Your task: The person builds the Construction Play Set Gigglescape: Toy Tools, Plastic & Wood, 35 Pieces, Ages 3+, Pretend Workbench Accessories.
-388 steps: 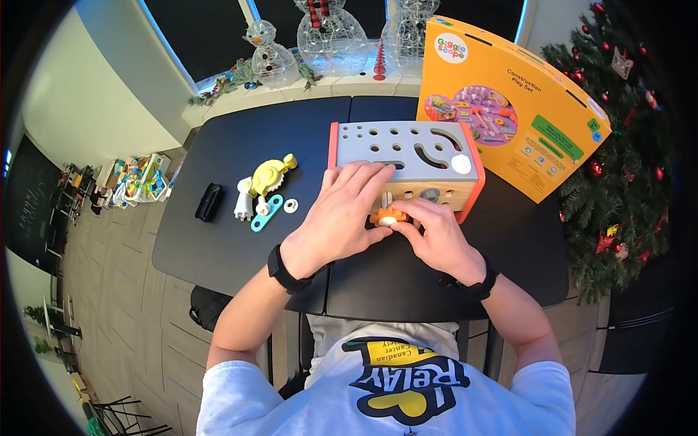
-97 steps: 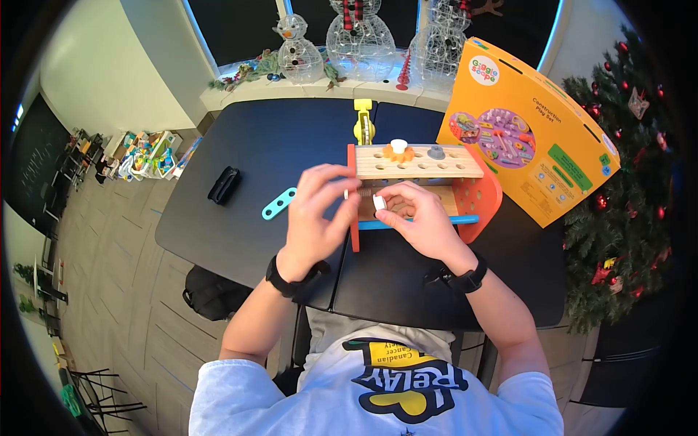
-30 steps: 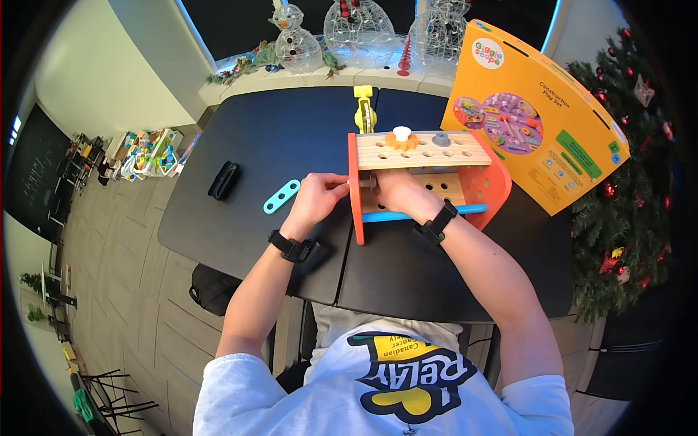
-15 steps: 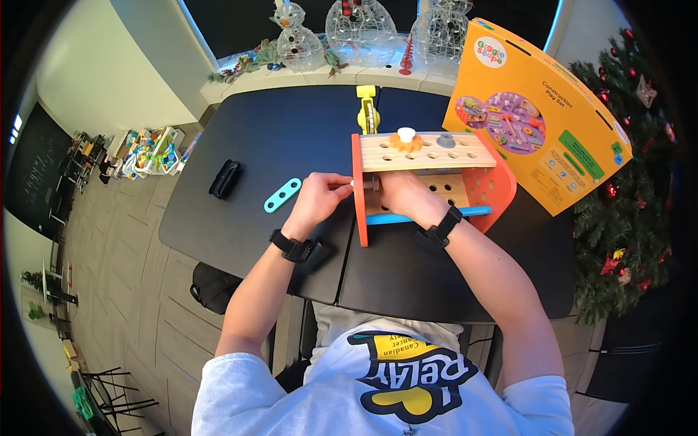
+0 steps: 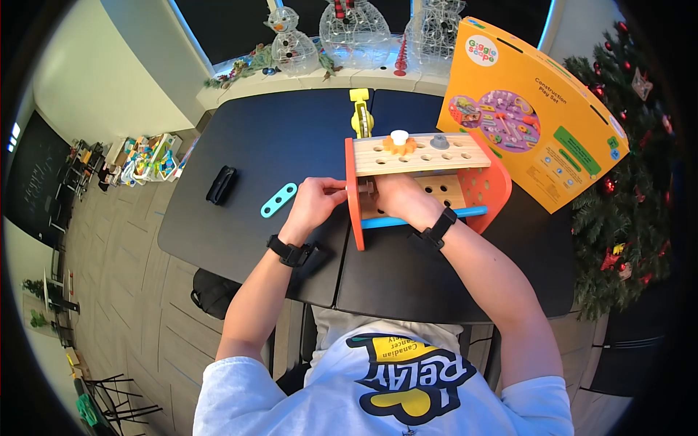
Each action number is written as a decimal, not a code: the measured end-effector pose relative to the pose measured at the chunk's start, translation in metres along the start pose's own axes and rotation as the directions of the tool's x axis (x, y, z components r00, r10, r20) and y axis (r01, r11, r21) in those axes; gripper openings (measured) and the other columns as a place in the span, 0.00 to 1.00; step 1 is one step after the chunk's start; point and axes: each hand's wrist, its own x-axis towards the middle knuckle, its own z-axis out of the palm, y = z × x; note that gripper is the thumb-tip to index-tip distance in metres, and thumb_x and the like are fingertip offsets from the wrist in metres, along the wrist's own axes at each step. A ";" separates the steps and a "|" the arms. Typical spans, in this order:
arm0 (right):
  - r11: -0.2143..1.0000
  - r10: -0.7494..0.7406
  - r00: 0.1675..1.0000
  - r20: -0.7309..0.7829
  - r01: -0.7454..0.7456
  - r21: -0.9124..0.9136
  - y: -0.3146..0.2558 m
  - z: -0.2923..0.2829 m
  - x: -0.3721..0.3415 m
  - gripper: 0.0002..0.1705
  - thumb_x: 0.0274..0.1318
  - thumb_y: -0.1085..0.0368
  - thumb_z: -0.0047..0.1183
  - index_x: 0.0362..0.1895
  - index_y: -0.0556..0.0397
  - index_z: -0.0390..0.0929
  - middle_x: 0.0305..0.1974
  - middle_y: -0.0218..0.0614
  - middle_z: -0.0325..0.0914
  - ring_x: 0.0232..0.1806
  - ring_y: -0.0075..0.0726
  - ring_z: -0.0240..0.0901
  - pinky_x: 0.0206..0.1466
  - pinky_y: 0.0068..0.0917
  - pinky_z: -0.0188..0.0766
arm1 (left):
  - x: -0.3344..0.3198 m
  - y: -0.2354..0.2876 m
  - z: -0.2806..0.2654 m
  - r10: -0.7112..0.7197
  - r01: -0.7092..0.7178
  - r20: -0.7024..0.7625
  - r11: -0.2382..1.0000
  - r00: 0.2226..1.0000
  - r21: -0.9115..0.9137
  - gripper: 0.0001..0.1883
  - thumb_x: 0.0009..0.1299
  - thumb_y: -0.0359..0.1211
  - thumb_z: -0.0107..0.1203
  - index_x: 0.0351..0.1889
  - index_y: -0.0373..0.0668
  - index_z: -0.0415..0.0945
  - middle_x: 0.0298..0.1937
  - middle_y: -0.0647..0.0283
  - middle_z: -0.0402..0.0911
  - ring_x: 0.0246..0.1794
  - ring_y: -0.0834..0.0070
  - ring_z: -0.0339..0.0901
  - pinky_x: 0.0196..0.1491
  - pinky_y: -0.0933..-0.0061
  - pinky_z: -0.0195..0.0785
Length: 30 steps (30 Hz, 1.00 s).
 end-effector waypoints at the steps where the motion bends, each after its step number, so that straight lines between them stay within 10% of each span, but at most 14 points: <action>1: 0.998 -0.066 0.992 -0.106 0.067 0.013 0.008 0.007 0.000 0.19 0.55 0.75 0.57 0.53 0.64 0.77 0.47 0.60 0.82 0.52 0.66 0.80 0.55 0.49 0.78 | 0.001 -0.002 0.000 0.008 -0.008 -0.001 1.000 1.000 -0.001 0.14 0.72 0.31 0.65 0.52 0.33 0.88 0.43 0.52 0.92 0.43 0.69 0.89 0.50 0.68 0.79; 13: 1.000 -0.008 0.998 0.058 0.009 -0.011 0.001 0.001 0.002 0.21 0.65 0.77 0.47 0.62 0.63 0.74 0.59 0.50 0.83 0.59 0.52 0.83 0.62 0.44 0.79 | -0.002 0.002 0.001 0.007 -0.007 -0.004 1.000 1.000 -0.015 0.14 0.72 0.29 0.64 0.53 0.32 0.87 0.43 0.52 0.92 0.42 0.70 0.88 0.50 0.68 0.79; 30: 0.996 -0.089 0.994 -0.060 0.087 -0.035 0.017 0.013 0.003 0.19 0.55 0.79 0.54 0.53 0.65 0.79 0.50 0.59 0.83 0.55 0.65 0.80 0.58 0.50 0.77 | -0.001 -0.003 0.002 0.010 -0.010 -0.005 1.000 1.000 -0.008 0.15 0.72 0.31 0.64 0.53 0.32 0.87 0.43 0.52 0.92 0.43 0.70 0.88 0.51 0.68 0.79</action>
